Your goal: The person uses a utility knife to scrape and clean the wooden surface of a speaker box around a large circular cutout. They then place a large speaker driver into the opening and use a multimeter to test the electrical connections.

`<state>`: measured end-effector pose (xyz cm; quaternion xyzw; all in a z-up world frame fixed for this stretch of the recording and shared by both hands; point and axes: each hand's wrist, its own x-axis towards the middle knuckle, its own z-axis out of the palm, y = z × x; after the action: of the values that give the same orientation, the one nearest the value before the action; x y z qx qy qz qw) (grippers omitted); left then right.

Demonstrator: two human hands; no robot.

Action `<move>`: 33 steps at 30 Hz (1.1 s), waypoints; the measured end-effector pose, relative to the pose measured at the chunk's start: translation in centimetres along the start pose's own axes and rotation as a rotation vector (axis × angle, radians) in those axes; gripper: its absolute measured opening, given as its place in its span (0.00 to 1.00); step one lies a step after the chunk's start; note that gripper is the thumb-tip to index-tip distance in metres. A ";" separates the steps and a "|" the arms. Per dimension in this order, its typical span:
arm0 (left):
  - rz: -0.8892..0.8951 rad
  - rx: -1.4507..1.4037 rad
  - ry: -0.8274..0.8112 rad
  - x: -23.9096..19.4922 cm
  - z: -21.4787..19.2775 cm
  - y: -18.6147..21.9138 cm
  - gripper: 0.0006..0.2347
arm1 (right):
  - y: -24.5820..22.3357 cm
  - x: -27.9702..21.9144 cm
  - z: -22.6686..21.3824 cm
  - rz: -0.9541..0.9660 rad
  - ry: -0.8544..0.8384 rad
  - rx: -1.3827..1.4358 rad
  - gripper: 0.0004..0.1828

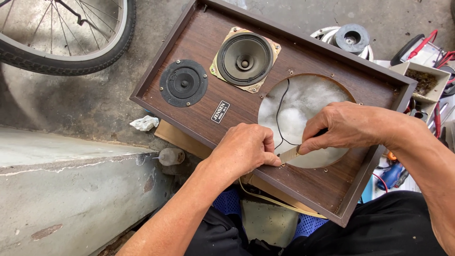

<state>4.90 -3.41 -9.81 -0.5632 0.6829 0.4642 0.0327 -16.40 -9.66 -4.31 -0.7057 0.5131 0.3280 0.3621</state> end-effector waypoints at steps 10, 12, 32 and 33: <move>-0.018 0.070 -0.104 -1.6 -1.5 1.7 0.18 | 4.0 -3.4 0.3 -0.065 0.377 0.227 0.17; -0.014 0.148 -0.114 -1.1 -1.1 2.2 0.21 | 4.6 -5.1 1.2 -0.095 0.536 0.337 0.16; -0.127 -0.038 0.236 -7.2 -3.2 3.2 0.20 | 0.4 -13.5 12.4 -0.096 0.840 1.356 0.22; -0.118 -0.027 0.251 -8.6 -3.5 3.1 0.20 | 0.6 -12.9 11.4 -0.111 0.856 1.358 0.22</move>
<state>7.22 0.41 -1.15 -0.6565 0.6409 0.3963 -0.0332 -21.33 6.19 0.40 -0.4204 0.6588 -0.3733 0.4999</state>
